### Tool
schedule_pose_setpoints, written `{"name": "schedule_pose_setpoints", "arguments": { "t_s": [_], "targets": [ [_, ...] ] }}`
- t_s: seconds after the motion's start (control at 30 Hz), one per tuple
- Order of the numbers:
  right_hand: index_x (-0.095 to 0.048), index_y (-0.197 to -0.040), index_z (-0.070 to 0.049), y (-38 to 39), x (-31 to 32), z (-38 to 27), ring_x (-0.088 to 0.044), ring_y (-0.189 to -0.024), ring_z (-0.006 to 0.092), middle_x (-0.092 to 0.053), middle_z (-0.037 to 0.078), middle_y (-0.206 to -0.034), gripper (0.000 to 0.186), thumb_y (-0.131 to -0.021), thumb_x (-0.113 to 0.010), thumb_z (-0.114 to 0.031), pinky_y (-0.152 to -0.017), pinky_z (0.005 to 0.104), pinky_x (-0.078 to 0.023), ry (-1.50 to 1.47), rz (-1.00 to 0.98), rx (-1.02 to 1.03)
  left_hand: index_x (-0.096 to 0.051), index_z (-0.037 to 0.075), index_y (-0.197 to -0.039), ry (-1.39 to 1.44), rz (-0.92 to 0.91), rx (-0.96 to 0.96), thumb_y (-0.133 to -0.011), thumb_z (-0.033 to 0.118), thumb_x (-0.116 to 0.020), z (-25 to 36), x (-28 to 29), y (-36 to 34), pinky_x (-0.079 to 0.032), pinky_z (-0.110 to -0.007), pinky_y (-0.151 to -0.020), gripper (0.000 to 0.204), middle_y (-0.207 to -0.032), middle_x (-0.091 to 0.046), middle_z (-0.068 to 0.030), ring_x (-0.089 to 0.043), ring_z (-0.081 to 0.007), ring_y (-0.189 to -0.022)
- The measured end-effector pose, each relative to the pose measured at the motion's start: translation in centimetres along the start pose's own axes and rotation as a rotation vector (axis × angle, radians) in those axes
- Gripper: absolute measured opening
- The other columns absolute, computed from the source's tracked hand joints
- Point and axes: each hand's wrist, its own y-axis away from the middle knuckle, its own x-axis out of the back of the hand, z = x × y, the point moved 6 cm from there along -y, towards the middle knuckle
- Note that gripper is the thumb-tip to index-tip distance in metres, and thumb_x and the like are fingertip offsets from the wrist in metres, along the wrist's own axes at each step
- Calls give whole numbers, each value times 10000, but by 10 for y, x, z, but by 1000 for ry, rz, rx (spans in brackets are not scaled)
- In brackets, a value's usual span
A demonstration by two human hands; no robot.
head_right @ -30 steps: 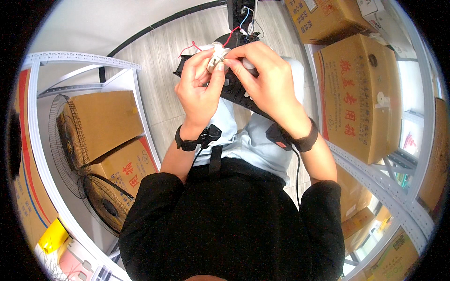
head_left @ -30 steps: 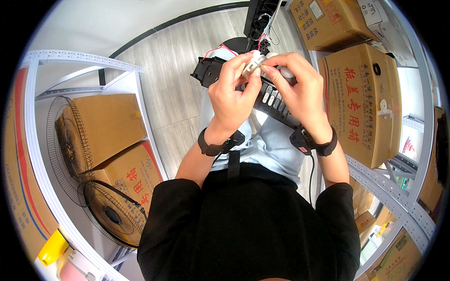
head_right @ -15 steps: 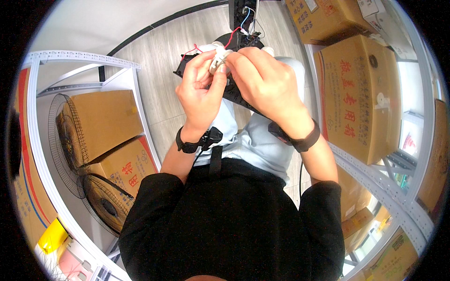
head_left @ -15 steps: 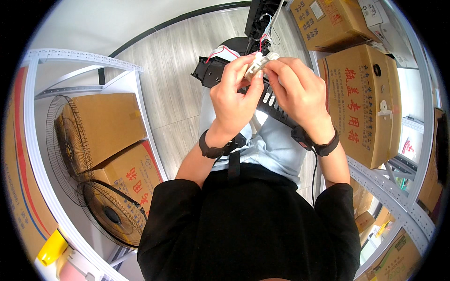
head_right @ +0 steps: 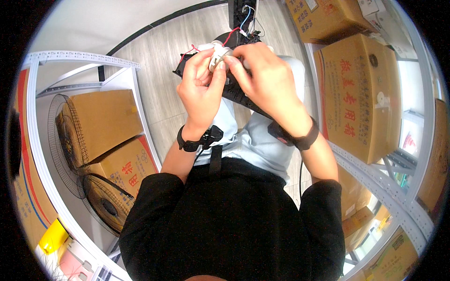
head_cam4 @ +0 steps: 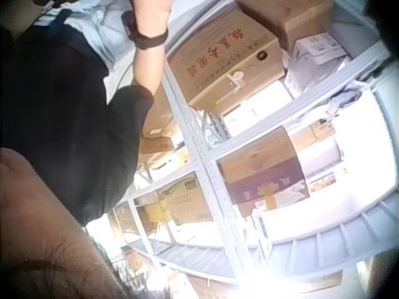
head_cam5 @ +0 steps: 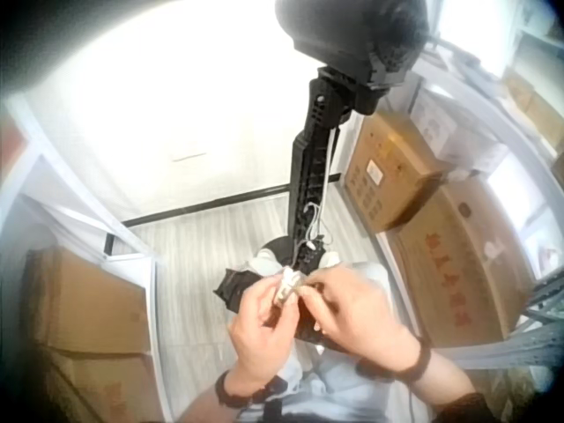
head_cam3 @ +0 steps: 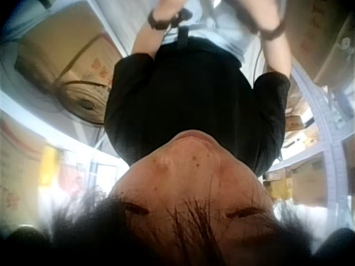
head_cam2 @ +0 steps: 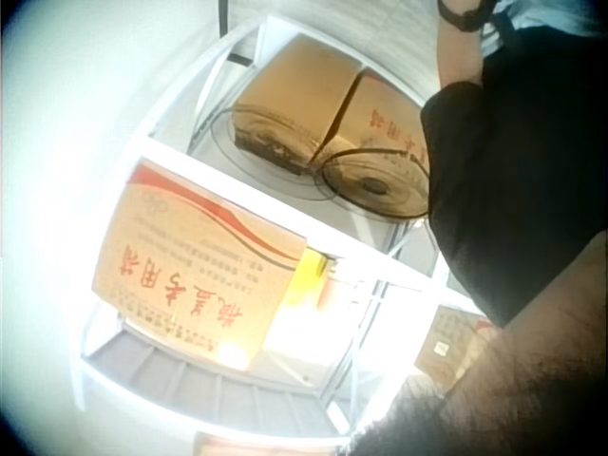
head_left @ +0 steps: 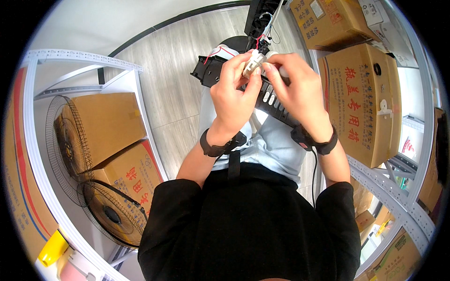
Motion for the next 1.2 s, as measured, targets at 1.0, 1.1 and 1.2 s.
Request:
{"name": "schedule_pose_setpoints", "arguments": {
  "t_s": [1.0,1.1,1.2],
  "targets": [
    [-601,-858,27,22,110,8,-677,-770,292,-684,170,-829,376,-1064,-482,-263,-736,383,-530,-97,680,255,-584,-31,-1190,288,-72,336,-981,-6,-568,-36,4,-15,-641,-353,-776,211,-1126,-685,-166,-689,-190,-962],
    [-600,-860,28,19,110,6,-676,-761,293,-680,169,-817,375,-1063,-482,-264,-726,382,-530,-82,668,264,-587,-30,-1188,278,-76,347,-980,-3,-573,-36,3,-14,-641,-352,-775,210,-1134,-683,-165,-688,-190,-972],
    [-601,-860,28,17,108,3,-676,-758,293,-676,170,-810,368,-1062,-484,-256,-725,379,-530,-76,659,260,-591,-29,-1186,274,-75,357,-978,-3,-579,-35,2,-13,-640,-350,-774,210,-1138,-683,-164,-686,-189,-979]
  ]
}}
